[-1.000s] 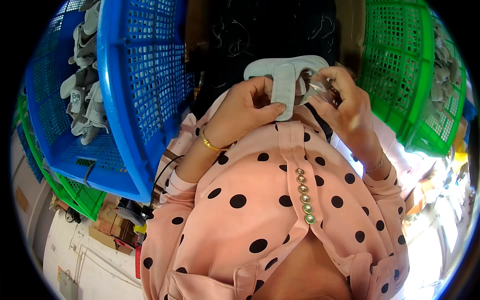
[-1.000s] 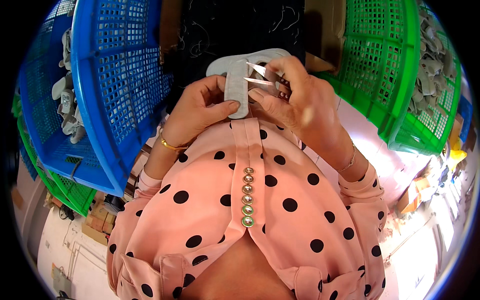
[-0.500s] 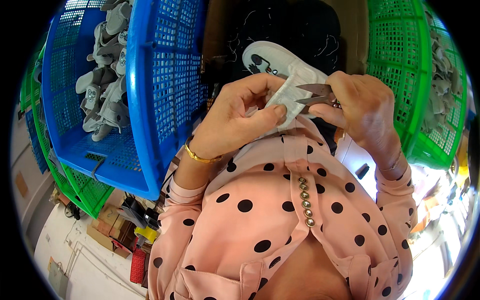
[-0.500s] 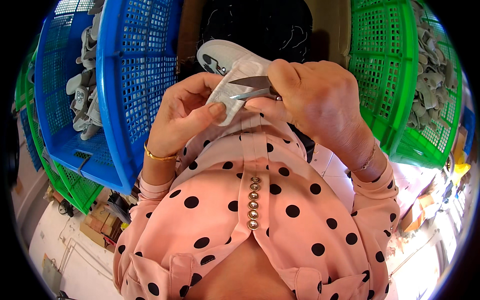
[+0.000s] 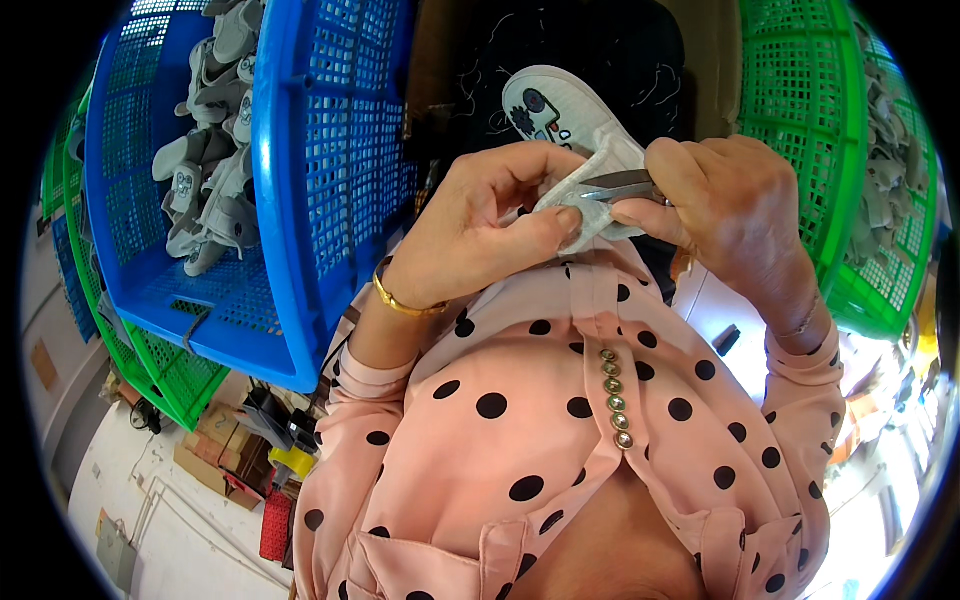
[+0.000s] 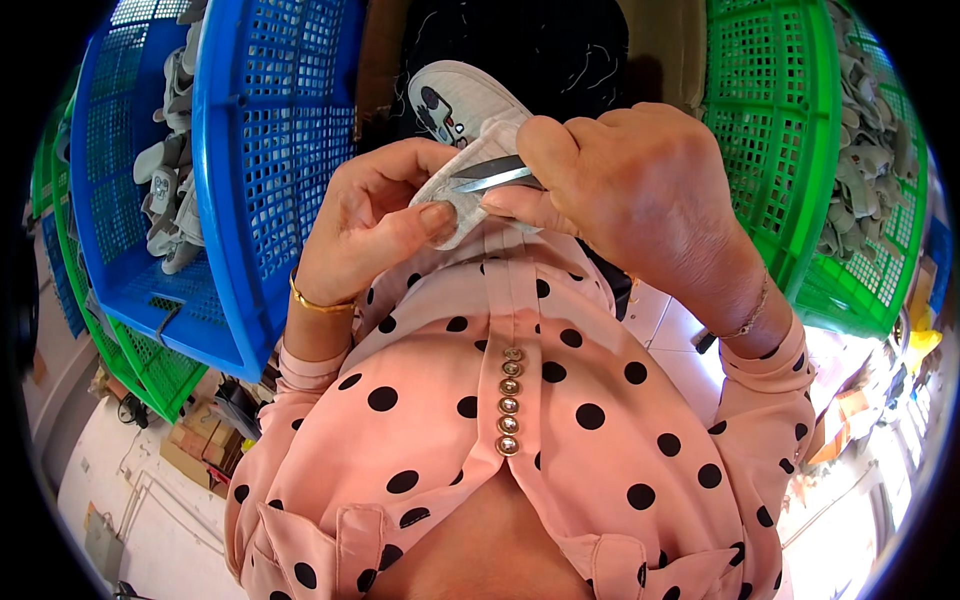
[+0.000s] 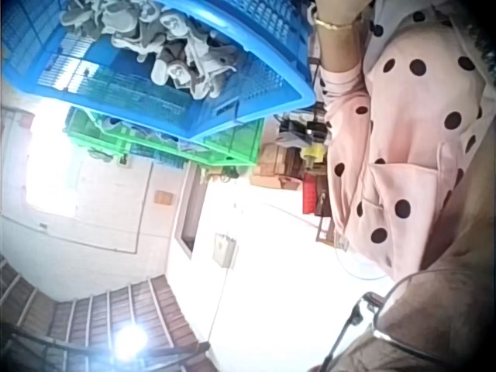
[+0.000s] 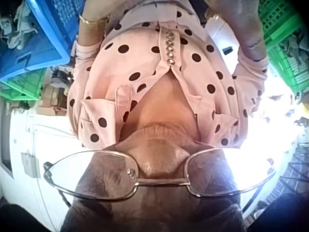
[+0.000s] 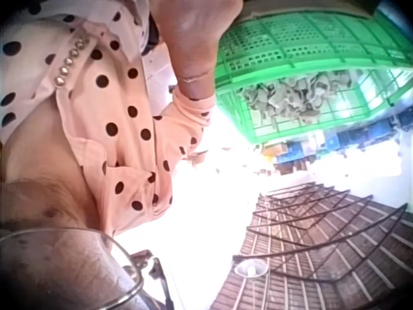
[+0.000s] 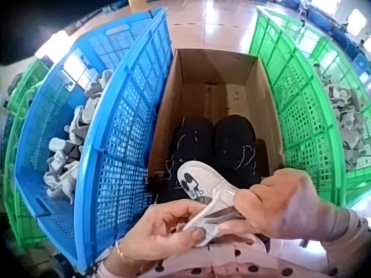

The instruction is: The person sits on the floor and uses scissors to trim excess fabric and threads from the edges of small white fabric items, likely baby shoes or socks. They handle the items one by one, cutting along the seams and edges, and place the finished pieces into a cardboard box.

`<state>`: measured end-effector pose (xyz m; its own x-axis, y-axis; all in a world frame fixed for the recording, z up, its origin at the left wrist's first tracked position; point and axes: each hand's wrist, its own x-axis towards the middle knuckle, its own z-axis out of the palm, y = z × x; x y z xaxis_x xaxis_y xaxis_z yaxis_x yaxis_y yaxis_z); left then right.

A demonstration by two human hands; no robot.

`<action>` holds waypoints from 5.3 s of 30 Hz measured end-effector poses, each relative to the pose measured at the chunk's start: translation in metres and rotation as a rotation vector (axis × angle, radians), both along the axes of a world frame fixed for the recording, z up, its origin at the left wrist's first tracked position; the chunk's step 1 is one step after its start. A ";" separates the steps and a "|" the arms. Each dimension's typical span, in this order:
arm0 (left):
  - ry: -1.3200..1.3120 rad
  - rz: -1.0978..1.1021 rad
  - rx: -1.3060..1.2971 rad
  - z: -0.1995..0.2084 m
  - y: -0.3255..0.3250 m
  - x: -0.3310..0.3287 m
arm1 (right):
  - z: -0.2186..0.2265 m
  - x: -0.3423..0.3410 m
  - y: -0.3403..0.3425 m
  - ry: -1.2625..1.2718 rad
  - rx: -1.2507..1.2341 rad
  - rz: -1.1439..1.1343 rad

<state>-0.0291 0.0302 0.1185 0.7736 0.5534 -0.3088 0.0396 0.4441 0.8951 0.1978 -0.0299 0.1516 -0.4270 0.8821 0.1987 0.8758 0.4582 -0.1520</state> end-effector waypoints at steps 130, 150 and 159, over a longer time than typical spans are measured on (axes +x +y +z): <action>-0.007 0.299 -0.436 -0.038 -0.010 0.021 | -0.031 0.000 -0.011 -0.016 -0.191 -0.210; -0.023 0.255 -0.404 -0.047 -0.008 0.016 | -0.034 0.007 -0.012 0.277 -0.269 -0.246; -0.004 0.180 -0.351 -0.046 -0.008 0.018 | -0.062 0.000 -0.004 0.343 -0.341 -0.319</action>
<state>-0.0108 0.0219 0.0723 0.6758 0.5412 -0.5003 -0.0702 0.7230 0.6873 0.1975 -0.0338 0.0893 -0.0905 0.9951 -0.0392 0.8373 0.0548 -0.5439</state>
